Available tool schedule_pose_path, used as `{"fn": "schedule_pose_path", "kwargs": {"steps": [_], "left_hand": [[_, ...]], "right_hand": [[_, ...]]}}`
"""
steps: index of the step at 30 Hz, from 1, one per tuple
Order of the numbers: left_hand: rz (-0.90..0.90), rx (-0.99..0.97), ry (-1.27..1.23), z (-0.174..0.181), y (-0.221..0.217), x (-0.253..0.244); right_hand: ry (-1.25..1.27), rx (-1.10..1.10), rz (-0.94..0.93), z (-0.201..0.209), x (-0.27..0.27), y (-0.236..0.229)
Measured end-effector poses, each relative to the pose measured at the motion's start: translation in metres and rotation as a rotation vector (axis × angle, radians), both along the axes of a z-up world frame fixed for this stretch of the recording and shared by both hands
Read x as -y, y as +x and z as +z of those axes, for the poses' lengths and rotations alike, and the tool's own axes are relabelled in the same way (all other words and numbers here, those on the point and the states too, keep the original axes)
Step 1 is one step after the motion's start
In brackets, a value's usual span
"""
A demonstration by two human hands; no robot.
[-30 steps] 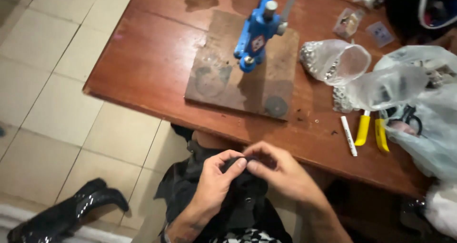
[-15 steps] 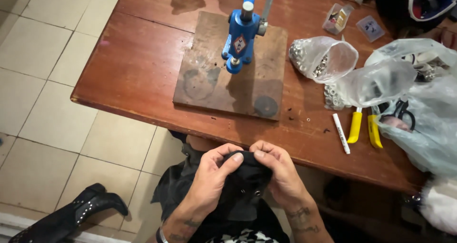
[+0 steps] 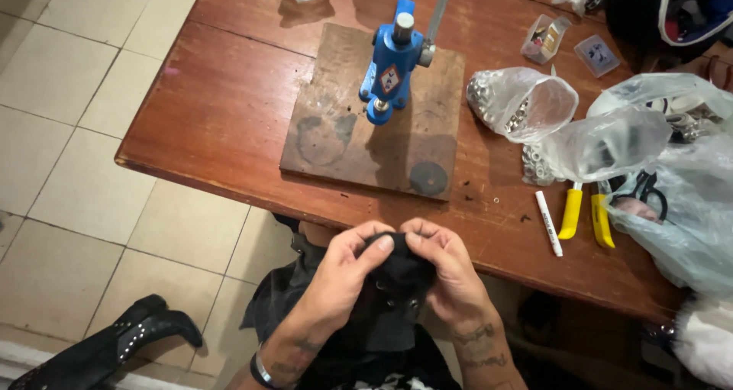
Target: Installing metal grommets into a black garment piece using a manual hand press, marking positions with a pen, and trimming fabric with scissors.
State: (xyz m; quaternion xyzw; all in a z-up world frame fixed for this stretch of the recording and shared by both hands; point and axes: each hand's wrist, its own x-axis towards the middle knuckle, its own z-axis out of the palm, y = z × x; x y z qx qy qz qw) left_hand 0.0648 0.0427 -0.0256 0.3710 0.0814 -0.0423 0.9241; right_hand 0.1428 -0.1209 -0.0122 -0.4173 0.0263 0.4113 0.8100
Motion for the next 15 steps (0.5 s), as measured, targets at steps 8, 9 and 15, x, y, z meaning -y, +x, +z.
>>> {"fn": "schedule_pose_path", "kwargs": {"steps": [8,9,15], "left_hand": [[0.263,0.013,0.540,0.004,0.115,-0.042],[0.325,-0.007,0.661,0.008,0.129,-0.048],[0.496,-0.173,1.087,0.021,0.154,-0.072]], "right_hand": [[-0.145,0.293,-0.101,-0.002,-0.055,0.106],[-0.144,0.306,-0.107,0.000,-0.064,0.119],[-0.112,0.427,-0.134,-0.021,-0.087,0.159]]}}
